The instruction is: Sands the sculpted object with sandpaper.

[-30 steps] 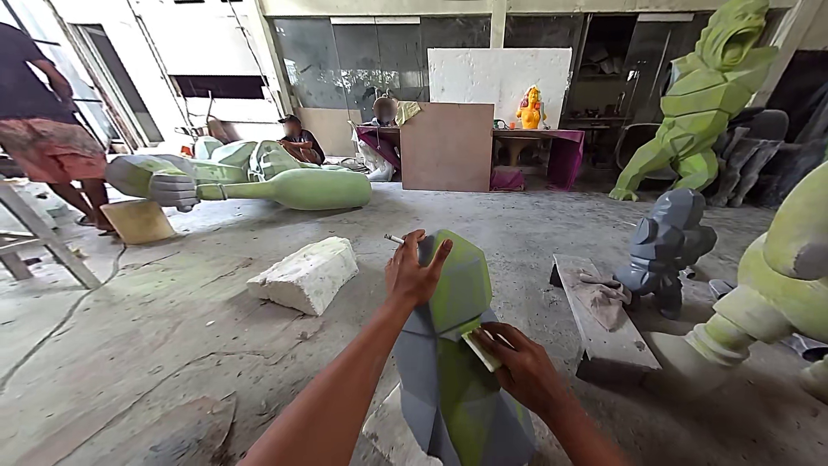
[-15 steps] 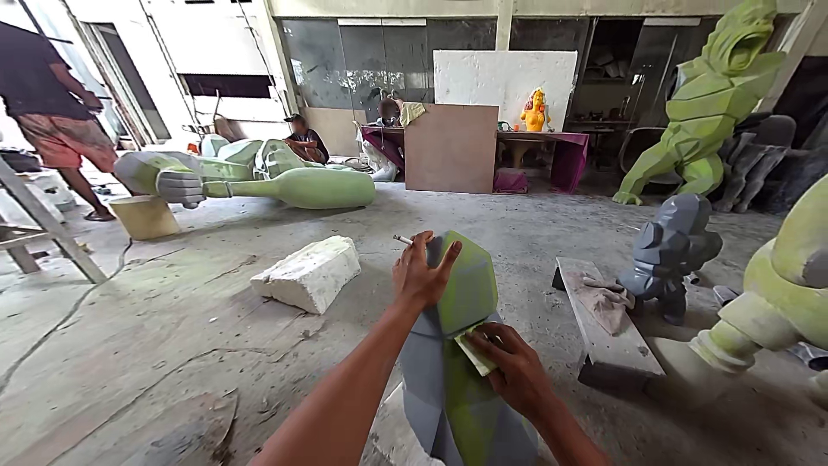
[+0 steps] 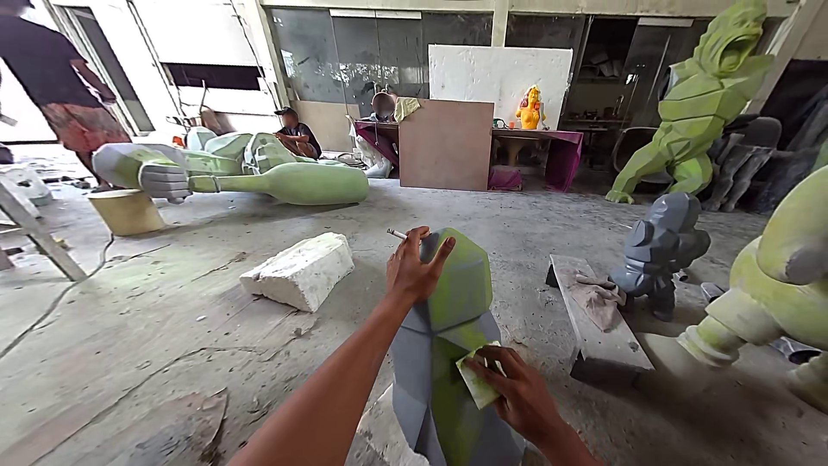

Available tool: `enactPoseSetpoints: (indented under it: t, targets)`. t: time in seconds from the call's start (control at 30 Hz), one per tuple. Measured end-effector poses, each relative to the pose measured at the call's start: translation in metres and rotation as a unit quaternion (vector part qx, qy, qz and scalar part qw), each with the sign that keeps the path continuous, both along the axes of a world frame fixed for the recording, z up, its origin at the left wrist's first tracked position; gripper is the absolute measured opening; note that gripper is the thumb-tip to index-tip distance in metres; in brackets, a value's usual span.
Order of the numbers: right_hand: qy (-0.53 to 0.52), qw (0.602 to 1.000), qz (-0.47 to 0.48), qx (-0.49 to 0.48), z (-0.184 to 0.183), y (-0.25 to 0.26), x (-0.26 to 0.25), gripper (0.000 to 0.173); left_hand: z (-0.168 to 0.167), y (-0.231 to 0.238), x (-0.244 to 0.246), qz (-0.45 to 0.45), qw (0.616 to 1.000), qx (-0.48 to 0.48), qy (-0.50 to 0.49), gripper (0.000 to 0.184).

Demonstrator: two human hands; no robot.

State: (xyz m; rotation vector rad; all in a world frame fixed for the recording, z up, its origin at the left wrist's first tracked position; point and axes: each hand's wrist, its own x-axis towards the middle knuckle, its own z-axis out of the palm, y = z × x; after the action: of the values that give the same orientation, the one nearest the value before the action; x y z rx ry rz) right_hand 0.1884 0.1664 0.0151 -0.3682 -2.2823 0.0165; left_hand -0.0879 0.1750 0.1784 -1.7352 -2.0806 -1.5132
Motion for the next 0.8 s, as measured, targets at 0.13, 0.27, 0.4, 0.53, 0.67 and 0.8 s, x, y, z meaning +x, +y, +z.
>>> enactPoseSetpoints:
  t: [0.13, 0.27, 0.4, 0.53, 0.67, 0.8]
  targets:
    - [0.000, 1.000, 0.018, 0.009, -0.013, -0.002, 0.007, 0.047, -0.003, 0.002, -0.010, -0.011, 1.000, 0.015, 0.004, 0.087]
    - [0.061, 0.998, 0.033, 0.010, 0.006, 0.007, 0.001, 0.037, -0.004, -0.003, -0.015, -0.015, 1.000, 0.016, 0.003, 0.085]
    - [0.077, 0.997, 0.011, 0.000, 0.034, 0.022, -0.025, 0.038, -0.002, -0.011, -0.011, -0.019, 1.000, 0.010, 0.004, 0.084]
    - [0.033, 0.998, -0.033, 0.030, 0.030, 0.016, -0.032, 0.042, -0.005, -0.008, -0.015, -0.021, 1.000, 0.012, -0.003, 0.082]
    - [-0.003, 0.998, -0.054, 0.023, 0.010, 0.012, -0.009, 0.043, -0.010, -0.008, -0.027, -0.020, 0.999, 0.023, -0.014, 0.081]
    - [-0.017, 0.999, -0.028, 0.034, -0.002, 0.022, 0.017, 0.040, -0.012, -0.010, -0.033, -0.019, 0.999, 0.032, -0.023, 0.079]
